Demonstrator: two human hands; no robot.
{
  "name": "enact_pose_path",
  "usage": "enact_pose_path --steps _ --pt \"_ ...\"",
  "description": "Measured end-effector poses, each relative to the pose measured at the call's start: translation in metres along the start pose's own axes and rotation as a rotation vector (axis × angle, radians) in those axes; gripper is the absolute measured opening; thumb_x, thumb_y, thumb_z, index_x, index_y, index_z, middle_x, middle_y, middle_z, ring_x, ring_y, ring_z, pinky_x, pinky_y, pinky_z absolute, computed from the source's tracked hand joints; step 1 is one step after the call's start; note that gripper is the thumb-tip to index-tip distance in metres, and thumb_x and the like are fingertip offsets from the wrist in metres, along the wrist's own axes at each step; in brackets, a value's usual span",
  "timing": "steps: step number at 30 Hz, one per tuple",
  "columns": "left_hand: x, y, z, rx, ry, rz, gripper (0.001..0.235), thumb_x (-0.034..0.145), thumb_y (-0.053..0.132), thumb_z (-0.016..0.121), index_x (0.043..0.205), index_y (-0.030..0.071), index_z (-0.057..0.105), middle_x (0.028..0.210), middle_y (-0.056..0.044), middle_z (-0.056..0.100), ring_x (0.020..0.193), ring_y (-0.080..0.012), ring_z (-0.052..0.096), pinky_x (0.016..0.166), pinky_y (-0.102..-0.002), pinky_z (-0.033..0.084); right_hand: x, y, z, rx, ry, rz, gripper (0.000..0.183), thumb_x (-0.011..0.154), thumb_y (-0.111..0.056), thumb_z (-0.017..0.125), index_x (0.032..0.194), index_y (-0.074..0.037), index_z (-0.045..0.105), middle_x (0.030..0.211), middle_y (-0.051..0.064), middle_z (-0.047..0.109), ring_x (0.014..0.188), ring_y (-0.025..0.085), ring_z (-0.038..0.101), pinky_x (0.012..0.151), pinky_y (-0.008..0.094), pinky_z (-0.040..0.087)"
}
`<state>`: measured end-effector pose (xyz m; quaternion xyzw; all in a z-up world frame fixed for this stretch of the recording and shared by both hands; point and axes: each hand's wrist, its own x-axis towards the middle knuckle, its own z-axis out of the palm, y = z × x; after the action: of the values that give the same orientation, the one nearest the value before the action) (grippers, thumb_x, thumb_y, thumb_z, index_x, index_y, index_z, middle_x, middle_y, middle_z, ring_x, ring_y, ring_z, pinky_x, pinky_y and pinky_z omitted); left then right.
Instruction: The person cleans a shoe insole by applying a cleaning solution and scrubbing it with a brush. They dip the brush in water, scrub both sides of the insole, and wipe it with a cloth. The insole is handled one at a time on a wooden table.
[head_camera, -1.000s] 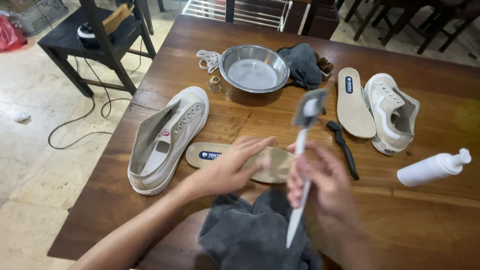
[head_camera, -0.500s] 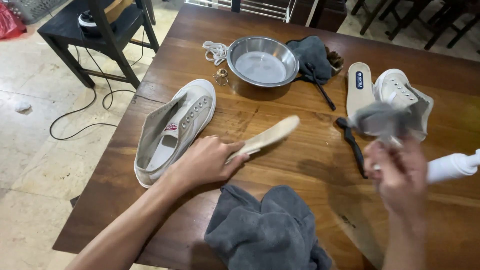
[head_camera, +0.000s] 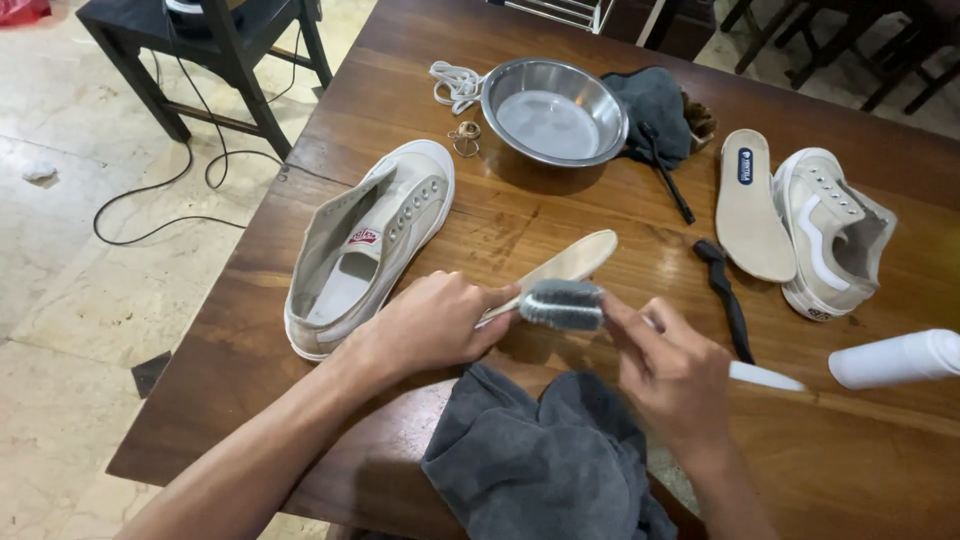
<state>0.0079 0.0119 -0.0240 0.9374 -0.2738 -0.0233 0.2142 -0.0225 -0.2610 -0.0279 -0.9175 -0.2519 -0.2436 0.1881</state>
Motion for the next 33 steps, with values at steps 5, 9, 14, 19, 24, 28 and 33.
enact_pose_path --steps 5,9,14,19,24,28,33 --pt "0.000 -0.002 0.009 0.057 0.012 0.020 0.039 0.099 0.042 0.046 0.123 0.016 0.063 0.067 -0.023 0.066 0.064 -0.0522 0.063 0.056 -0.062 0.047 -0.003 0.017 -0.011 -0.323 0.117 0.037 0.035 0.099 -0.018 0.075 0.134 -0.019 0.071 0.079 -0.002 0.060 0.050 0.011 0.036 0.042 0.025 0.029" --pt "-0.002 0.000 0.012 0.074 0.057 0.015 0.036 0.099 0.041 0.047 0.117 0.014 0.063 0.069 -0.021 0.067 0.066 -0.0514 0.064 0.054 -0.062 0.047 -0.002 0.001 -0.004 -0.104 0.088 0.014 0.034 0.093 -0.013 0.073 0.127 -0.017 0.071 0.077 -0.002 0.057 0.054 0.013 0.043 0.046 0.029 0.034" --pt "0.002 -0.005 0.025 0.109 0.121 0.012 0.040 0.097 0.043 0.052 0.121 0.014 0.065 0.066 -0.020 0.067 0.063 -0.0491 0.065 0.050 -0.060 0.048 -0.001 0.021 -0.019 -0.177 0.062 0.143 0.035 0.093 -0.005 0.072 0.125 -0.018 0.074 0.080 -0.005 0.066 0.052 0.011 0.041 0.045 0.026 0.030" --pt "0.001 -0.003 0.023 0.114 0.102 0.005 0.040 0.097 0.043 0.051 0.122 0.015 0.065 0.068 -0.021 0.067 0.063 -0.0488 0.065 0.050 -0.059 0.049 0.006 0.001 -0.016 0.240 0.047 0.127 0.028 0.094 0.002 0.064 0.120 -0.008 0.072 0.075 0.001 0.053 0.057 0.013 0.041 0.053 0.028 0.030" --pt "0.002 -0.003 0.027 0.122 0.111 -0.016 0.039 0.097 0.042 0.052 0.119 0.013 0.066 0.072 -0.020 0.068 0.066 -0.0481 0.066 0.049 -0.059 0.049 0.000 0.040 -0.022 -0.079 -0.012 0.234 0.024 0.096 -0.009 0.068 0.119 -0.012 0.075 0.079 0.000 0.069 0.054 0.012 0.049 0.044 0.025 0.036" --pt "0.000 -0.001 0.034 0.156 0.147 -0.018 0.033 0.096 0.042 0.055 0.107 0.012 0.065 0.073 -0.018 0.067 0.064 -0.0457 0.066 0.049 -0.057 0.049 0.000 0.059 -0.032 0.247 0.062 0.590 0.020 0.108 -0.017 0.061 0.098 -0.002 0.069 0.070 -0.003 0.045 0.064 0.010 0.037 0.058 0.027 0.029" --pt "-0.001 0.002 0.033 0.194 0.122 -0.018 0.039 0.094 0.042 0.054 0.119 0.015 0.067 0.079 -0.018 0.068 0.070 -0.0437 0.070 0.055 -0.054 0.055 0.001 0.030 -0.005 0.273 0.061 0.443 0.010 0.096 -0.008 0.067 0.103 -0.005 0.073 0.071 0.006 0.059 0.061 0.019 0.055 0.054 0.030 0.041"
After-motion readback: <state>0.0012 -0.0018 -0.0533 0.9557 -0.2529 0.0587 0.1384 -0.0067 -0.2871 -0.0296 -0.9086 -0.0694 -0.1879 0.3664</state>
